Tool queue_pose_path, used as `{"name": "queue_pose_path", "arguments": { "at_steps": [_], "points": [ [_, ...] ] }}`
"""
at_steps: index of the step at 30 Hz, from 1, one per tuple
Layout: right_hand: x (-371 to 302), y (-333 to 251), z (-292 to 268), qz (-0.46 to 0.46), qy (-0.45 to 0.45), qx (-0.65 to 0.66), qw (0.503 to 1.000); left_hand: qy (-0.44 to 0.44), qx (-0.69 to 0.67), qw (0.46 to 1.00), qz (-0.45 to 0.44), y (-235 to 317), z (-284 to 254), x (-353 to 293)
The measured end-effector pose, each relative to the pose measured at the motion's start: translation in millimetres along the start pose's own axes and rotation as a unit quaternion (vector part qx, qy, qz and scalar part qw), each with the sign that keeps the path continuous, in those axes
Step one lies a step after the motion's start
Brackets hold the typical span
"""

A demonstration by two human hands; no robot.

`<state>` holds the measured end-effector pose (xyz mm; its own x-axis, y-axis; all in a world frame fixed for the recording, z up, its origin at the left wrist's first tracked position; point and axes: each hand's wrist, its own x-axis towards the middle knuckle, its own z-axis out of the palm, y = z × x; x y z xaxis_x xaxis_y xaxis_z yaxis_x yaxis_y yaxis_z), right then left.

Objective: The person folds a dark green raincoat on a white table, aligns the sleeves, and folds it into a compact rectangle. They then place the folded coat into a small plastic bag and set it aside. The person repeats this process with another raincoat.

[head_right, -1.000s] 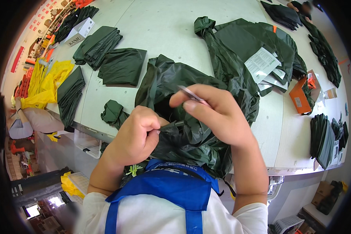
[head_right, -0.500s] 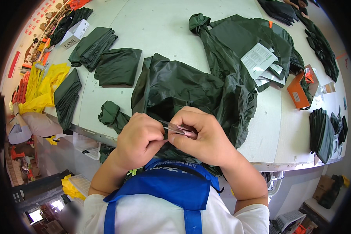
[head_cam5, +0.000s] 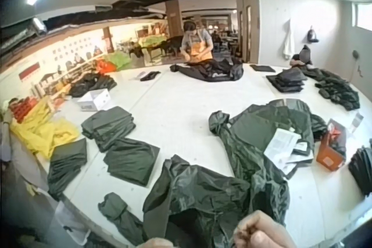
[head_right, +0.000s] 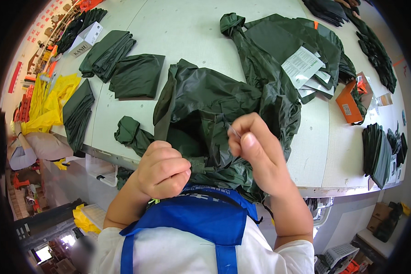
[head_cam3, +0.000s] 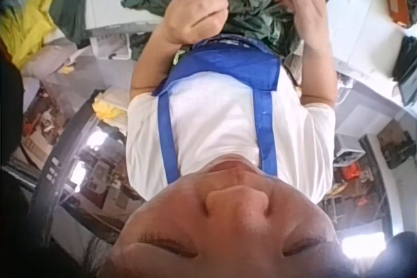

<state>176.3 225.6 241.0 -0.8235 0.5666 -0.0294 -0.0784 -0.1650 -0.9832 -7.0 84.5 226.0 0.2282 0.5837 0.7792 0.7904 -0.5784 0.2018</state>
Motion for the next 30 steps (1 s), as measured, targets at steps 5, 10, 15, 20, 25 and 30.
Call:
{"name": "queue_pose_path", "arguments": {
  "at_steps": [5,10,15,20,25,30],
  "points": [
    [-13,-18,-11,-0.04,-0.018,-0.252,0.967,0.005,0.01,1.0,-0.001,0,1,-3],
    [-5,-19,-12,-0.056,-0.02,-0.3,0.952,0.002,0.002,1.0,0.002,2,2,-3],
    [-1,-19,-7,-0.039,-0.064,-0.281,0.957,-0.004,-0.001,1.0,-0.002,3,0,-2],
    [2,-17,-4,-0.04,-0.076,-0.273,0.958,0.003,-0.007,1.0,-0.001,3,1,-3],
    [4,-13,-1,-0.045,-0.093,-0.263,0.959,0.0,-0.011,1.0,-0.006,4,0,-4],
    [6,21,-6,-0.052,0.041,-0.03,0.997,-0.03,-0.065,0.995,-0.063,-2,-8,2]
  ]
}}
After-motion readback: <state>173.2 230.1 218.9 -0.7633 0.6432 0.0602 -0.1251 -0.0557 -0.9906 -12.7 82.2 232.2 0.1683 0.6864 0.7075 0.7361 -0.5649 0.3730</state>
